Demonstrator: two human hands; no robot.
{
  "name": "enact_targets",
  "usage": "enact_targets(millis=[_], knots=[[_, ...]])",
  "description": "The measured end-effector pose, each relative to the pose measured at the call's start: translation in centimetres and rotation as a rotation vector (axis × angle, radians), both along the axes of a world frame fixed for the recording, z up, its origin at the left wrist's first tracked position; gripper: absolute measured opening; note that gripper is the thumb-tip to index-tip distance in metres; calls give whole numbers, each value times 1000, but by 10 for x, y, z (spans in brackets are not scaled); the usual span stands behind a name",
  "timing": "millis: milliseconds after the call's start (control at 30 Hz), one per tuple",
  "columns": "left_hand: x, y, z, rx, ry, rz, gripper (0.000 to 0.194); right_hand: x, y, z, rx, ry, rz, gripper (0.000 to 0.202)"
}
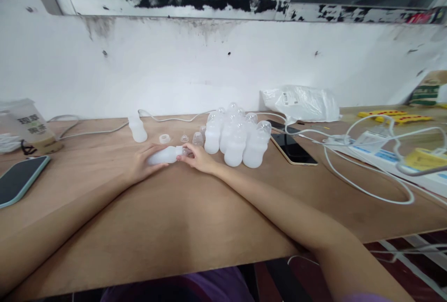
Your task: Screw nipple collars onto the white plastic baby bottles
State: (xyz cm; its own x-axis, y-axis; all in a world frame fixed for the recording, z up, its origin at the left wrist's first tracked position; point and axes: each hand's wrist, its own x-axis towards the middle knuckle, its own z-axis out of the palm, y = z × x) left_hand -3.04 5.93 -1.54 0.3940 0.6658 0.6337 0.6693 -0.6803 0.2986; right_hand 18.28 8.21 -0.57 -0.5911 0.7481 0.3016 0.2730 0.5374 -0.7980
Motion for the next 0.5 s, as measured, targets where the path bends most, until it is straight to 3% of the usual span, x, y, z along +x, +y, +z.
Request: enact_targets(millis=[300, 400, 500], knots=[[1, -4, -1, 15, 39, 55, 46, 0, 4, -3, -33, 44, -3, 30], [1, -4, 1, -10, 33, 49, 49, -1, 4, -3, 1, 93, 30, 39], [1, -3, 0, -10, 58, 38, 50, 0, 2, -1, 63, 95, 12, 33]])
